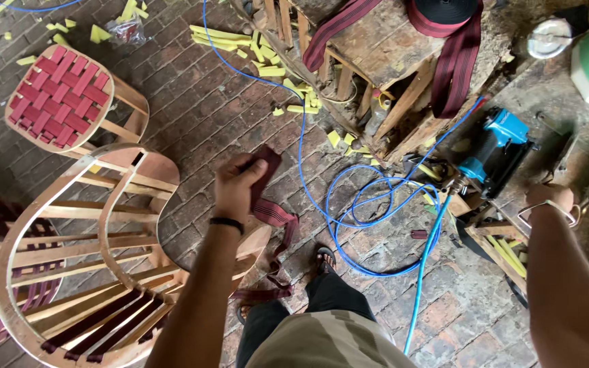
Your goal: The person weaves maroon fabric strips into the slats of a curved wooden chair frame. They use a pneumatic staple gun to secure the strips, then trim excess fabric with scissors. The process is repeated across multiple sections of the chair.
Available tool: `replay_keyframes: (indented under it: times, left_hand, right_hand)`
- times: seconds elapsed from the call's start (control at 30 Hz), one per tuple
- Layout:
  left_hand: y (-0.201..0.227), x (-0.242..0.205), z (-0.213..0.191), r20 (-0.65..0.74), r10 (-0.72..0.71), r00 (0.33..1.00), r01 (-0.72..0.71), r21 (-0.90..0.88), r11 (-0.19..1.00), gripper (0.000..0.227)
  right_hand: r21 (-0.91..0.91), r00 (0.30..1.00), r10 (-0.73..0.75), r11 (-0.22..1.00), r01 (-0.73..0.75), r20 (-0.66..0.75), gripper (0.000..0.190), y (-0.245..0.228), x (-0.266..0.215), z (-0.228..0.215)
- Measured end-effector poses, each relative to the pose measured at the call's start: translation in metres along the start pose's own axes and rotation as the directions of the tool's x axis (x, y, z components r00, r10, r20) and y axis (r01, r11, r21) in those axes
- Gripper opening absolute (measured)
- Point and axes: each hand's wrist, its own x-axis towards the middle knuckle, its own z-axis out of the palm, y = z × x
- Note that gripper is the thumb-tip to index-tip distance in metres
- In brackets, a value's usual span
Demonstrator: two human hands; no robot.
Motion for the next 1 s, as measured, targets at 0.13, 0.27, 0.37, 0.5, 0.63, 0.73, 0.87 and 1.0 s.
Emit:
replay_keyframes:
  times: [0.13,0.27,0.37,0.5,0.63,0.73,0.87,1.0]
  left_hand:
    - [0.010,0.002,-0.017,-0.060,0.064,0.996,-0.066,-0.036,0.997,0.003]
    - [0.008,0.002,-0.022,-0.102,0.073,0.992,-0.079,-0.055,0.995,0.003]
    - [0.006,-0.002,-0.022,-0.111,0.094,0.989,-0.105,-0.092,0.990,0.002]
    - [0.010,-0.011,-0.025,-0.118,0.098,0.988,-0.113,-0.120,0.986,0.002]
    - [0.018,-0.015,-0.033,-0.162,0.090,0.983,-0.102,-0.067,0.992,0.006]
    - [0.022,-0.024,-0.043,-0.196,0.065,0.978,-0.082,-0.076,0.994,0.007]
    - [0.024,-0.032,-0.050,-0.183,0.106,0.977,-0.130,-0.125,0.984,0.006]
    - [0.024,-0.046,-0.069,-0.227,0.047,0.973,-0.078,-0.128,0.989,0.006]
  right_hand:
    - [-0.222,0.909,-0.381,0.913,0.341,-0.171,0.031,-0.005,-0.010,0.015]
    - [-0.157,0.676,-0.730,0.683,0.713,-0.106,0.039,-0.026,-0.019,0.044]
    - [-0.150,0.719,-0.694,0.707,0.691,0.043,0.066,-0.042,-0.028,0.072]
    - [-0.101,0.815,-0.579,0.812,0.574,-0.021,0.080,-0.053,-0.037,0.088]
    - [-0.156,0.926,-0.360,0.914,0.375,0.115,0.099,-0.089,-0.025,0.082]
    - [-0.137,0.960,0.083,0.989,-0.048,0.266,0.108,-0.106,-0.027,0.083]
    - [-0.114,0.982,-0.111,0.985,0.129,0.151,0.110,-0.092,-0.054,0.100]
    - [0.045,0.962,-0.252,0.968,0.249,0.109,0.109,-0.050,-0.106,0.126]
